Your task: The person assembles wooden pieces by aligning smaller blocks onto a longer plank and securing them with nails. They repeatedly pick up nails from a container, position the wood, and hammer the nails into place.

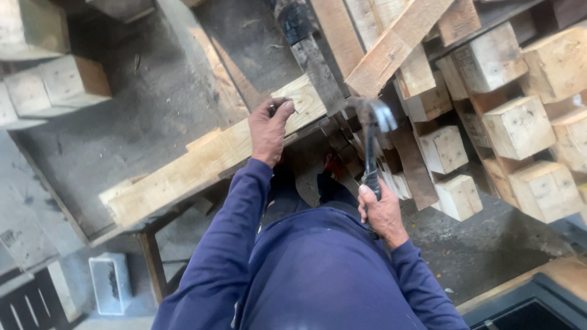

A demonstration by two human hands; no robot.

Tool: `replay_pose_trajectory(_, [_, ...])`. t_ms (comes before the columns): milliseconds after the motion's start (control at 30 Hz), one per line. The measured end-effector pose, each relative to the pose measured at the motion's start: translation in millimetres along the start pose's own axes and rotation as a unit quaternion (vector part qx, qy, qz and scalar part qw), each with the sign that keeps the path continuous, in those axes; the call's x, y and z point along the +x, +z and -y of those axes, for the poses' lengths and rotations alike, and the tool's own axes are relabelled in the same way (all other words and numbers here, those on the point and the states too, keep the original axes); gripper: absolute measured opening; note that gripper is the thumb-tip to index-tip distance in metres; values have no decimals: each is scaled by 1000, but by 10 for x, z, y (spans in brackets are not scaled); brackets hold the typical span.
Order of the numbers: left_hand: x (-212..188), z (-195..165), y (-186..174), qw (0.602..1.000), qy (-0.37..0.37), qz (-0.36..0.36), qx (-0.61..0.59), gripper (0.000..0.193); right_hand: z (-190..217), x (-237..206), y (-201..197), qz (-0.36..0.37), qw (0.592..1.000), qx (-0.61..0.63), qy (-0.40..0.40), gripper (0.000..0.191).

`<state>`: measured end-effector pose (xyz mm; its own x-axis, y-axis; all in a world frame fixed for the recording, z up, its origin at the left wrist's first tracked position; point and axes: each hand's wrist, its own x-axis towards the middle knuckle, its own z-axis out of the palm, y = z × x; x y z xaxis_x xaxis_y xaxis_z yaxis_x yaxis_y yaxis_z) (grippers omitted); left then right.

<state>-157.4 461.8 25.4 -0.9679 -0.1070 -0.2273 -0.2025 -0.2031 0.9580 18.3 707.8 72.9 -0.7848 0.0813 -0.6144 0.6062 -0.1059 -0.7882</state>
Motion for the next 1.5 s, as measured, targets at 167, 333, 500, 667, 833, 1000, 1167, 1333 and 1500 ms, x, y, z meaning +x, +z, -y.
replay_pose_trajectory(167, [267, 98, 177, 970, 105, 65, 210, 14, -97, 32, 163, 2, 1000, -24, 19, 27])
replay_pose_trajectory(333, [330, 181, 115, 948, 179, 93, 245, 10, -53, 166, 400, -20, 996, -80, 38, 30])
replay_pose_trajectory(500, [324, 224, 46, 954, 180, 116, 210, 10, 49, 16, 564, -36, 999, -36, 0, 32])
replay_pose_trajectory(667, [315, 153, -22, 945, 188, 143, 228, 11, 187, -184, 719, 4, 979, 23, -201, 39])
replay_pose_trajectory(833, [337, 143, -51, 942, 203, 143, 227, 10, 353, -158, 867, -59, 992, -111, -23, 45])
replay_pose_trajectory(1000, [369, 244, -99, 955, 78, 145, 248, 13, 470, -257, 883, -41, 983, 7, -178, 44])
replay_pose_trajectory(1167, [374, 335, -81, 990, 91, -48, 97, 17, 607, -184, 939, -86, 946, -307, -64, 37])
replay_pose_trajectory(1333, [345, 344, -25, 986, 106, -99, 80, 21, 1036, -333, 732, 18, 983, 23, -181, 24])
replay_pose_trajectory(1500, [367, 322, -47, 987, 109, -113, 45, 21, 1457, -523, 504, 14, 819, -8, -573, 37])
